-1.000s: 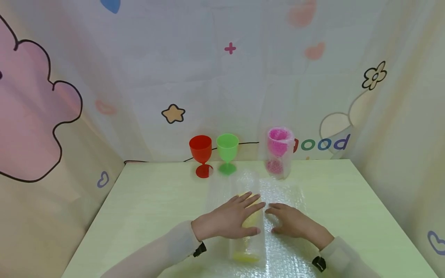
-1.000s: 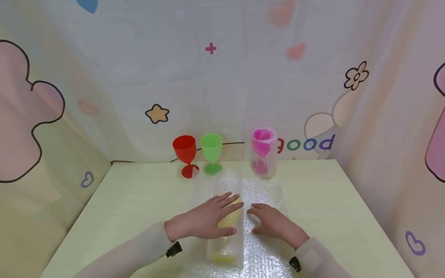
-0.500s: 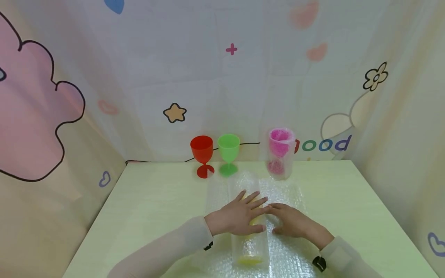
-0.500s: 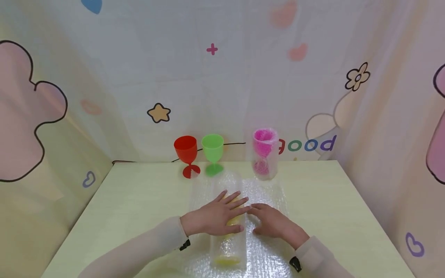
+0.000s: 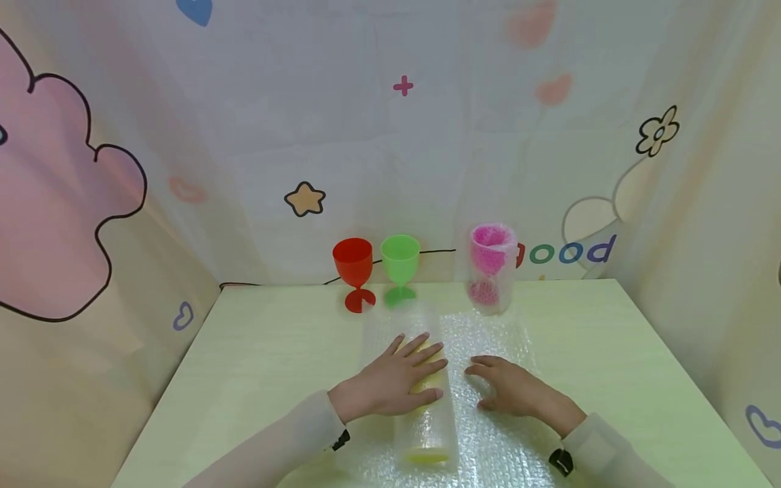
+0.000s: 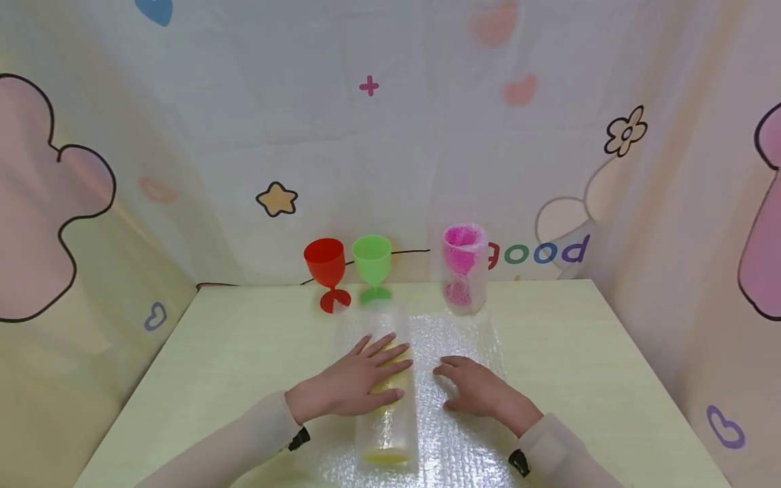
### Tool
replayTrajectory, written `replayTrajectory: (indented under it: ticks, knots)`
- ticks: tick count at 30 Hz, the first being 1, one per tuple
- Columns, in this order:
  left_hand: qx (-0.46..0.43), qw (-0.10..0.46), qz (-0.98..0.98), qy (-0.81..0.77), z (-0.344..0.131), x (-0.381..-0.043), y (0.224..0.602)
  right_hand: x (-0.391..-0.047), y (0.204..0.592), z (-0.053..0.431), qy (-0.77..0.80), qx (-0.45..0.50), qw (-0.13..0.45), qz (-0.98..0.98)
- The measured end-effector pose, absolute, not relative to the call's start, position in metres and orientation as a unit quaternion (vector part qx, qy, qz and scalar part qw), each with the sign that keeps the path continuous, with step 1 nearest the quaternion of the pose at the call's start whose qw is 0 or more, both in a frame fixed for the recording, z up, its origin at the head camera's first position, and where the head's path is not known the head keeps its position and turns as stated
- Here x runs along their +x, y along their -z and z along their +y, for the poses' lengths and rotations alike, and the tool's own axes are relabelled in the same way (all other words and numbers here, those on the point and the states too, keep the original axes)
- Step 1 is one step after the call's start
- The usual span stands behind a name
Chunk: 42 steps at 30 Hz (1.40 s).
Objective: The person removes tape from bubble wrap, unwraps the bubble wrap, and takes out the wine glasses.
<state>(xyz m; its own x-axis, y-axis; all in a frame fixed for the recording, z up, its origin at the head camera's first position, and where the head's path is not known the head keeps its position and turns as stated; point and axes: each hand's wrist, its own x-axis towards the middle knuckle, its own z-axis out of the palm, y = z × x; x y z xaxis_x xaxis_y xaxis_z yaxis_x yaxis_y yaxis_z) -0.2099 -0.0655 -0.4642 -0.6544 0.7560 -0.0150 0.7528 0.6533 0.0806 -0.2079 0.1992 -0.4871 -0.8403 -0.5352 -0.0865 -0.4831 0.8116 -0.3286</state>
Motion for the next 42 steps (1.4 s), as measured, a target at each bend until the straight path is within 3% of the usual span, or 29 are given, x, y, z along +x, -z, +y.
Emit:
replayTrajectory:
  ticks: [28,36,42]
  knots:
    - [0.336,-0.034,0.930,-0.145,-0.139,-0.200,0.469,-0.209,0.488,0.199,0.151,-0.269,0.095,0.946]
    - [0.342,-0.068,0.926,-0.146,-0.119,-0.205,0.449,-0.208,0.487,0.199,0.147,-0.284,0.083,0.944]
    - [0.404,-0.036,0.910,-0.085,-0.075,-0.208,0.433,-0.209,0.487,0.198,0.146,-0.263,0.099,0.949]
